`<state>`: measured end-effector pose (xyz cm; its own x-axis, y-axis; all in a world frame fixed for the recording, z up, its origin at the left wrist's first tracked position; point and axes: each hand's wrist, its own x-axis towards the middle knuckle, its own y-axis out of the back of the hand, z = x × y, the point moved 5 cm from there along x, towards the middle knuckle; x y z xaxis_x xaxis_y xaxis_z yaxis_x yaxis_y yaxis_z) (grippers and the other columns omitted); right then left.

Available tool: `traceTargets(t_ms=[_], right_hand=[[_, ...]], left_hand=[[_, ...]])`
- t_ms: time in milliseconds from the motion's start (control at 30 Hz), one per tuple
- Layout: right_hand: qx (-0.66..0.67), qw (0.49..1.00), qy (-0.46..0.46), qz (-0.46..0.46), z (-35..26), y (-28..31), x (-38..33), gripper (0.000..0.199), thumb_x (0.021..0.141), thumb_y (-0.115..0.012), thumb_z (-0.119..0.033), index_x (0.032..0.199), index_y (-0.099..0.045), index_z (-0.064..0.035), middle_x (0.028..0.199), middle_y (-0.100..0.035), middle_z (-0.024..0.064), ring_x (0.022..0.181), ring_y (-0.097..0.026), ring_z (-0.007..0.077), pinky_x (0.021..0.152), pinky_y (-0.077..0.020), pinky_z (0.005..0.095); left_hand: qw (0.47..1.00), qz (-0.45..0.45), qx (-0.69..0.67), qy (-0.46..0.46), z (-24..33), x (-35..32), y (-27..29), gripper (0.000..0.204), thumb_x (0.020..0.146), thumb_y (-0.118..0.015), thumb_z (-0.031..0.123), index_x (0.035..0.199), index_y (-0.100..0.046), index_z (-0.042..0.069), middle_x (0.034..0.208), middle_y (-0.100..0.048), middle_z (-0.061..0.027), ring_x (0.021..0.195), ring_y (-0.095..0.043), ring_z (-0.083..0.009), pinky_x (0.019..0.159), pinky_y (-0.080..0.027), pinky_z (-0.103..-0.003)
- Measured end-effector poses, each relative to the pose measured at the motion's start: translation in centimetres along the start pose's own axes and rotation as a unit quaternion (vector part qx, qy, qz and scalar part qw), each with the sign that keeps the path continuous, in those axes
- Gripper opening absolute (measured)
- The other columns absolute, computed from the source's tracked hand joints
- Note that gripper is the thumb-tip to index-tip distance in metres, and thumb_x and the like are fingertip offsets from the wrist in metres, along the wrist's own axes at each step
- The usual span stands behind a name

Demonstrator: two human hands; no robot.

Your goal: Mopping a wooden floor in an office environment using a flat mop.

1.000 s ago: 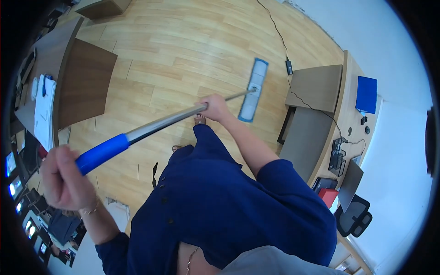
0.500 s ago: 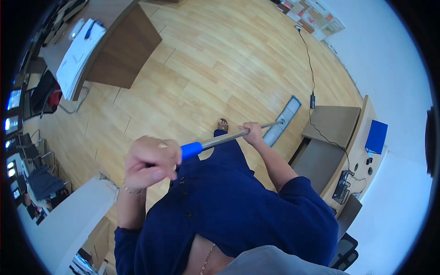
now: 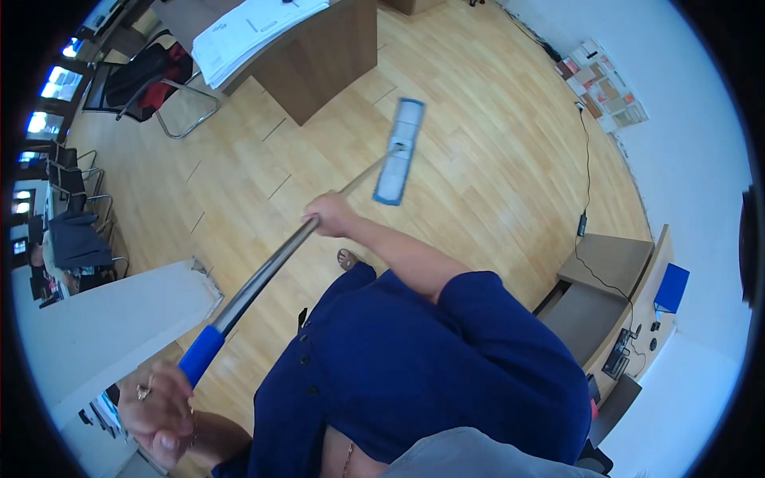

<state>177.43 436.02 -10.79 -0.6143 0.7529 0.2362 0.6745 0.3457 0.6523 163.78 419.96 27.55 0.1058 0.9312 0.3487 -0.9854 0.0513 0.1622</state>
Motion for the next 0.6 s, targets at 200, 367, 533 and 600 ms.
traceTargets(t_ms=[200, 367, 533, 600], right_hand=[[0.066, 0.996, 0.053, -0.018, -4.9, -5.9, 5.9, 0.032, 0.075, -0.061, -0.031, 0.055, -0.051, -0.0092, 0.060, -0.055, 0.0137, 0.063, -0.056, 0.0359, 0.059, -0.0429, 0.0454], [0.092, 0.995, 0.022, 0.031, -6.1, -5.8, 5.2, 0.011, 0.062, -0.061, -0.021, 0.058, -0.057, -0.0111, 0.061, -0.056, 0.0136, 0.065, -0.057, 0.0366, 0.056, -0.0440, 0.0456], [0.065, 0.992, -0.056, 0.088, -7.4, -0.7, -3.5, 0.009, 0.058, -0.061, -0.020, 0.057, -0.057, -0.0121, 0.060, -0.057, 0.0120, 0.060, -0.056, 0.0343, 0.058, -0.0434, 0.0433], [0.048, 0.990, -0.083, 0.105, -7.3, 1.5, -8.4, 0.010, 0.059, -0.060, -0.020, 0.056, -0.055, -0.0117, 0.060, -0.057, 0.0109, 0.060, -0.056, 0.0333, 0.060, -0.0429, 0.0424]], left_hand=[[0.989, -0.012, 0.130, -0.075, 2.0, -2.6, -0.3, 0.033, 0.082, -0.057, 0.026, 0.056, -0.044, 0.011, 0.040, -0.035, 0.0026, 0.036, -0.034, -0.0088, 0.047, -0.033, -0.026], [0.996, -0.001, 0.033, -0.081, 3.2, -3.1, 2.1, 0.030, 0.086, -0.054, 0.025, 0.062, -0.045, 0.010, 0.043, -0.037, 0.0012, 0.036, -0.036, -0.0113, 0.050, -0.037, -0.030], [0.980, -0.114, -0.112, -0.118, 5.3, -2.5, -0.2, 0.036, 0.091, -0.043, 0.027, 0.060, -0.038, 0.011, 0.045, -0.030, 0.0020, 0.042, -0.037, -0.0123, 0.053, -0.037, -0.035], [0.976, -0.123, -0.139, -0.112, 5.5, -2.9, -2.4, 0.035, 0.091, -0.043, 0.027, 0.060, -0.039, 0.011, 0.045, -0.032, 0.0017, 0.042, -0.037, -0.0127, 0.052, -0.038, -0.034]])
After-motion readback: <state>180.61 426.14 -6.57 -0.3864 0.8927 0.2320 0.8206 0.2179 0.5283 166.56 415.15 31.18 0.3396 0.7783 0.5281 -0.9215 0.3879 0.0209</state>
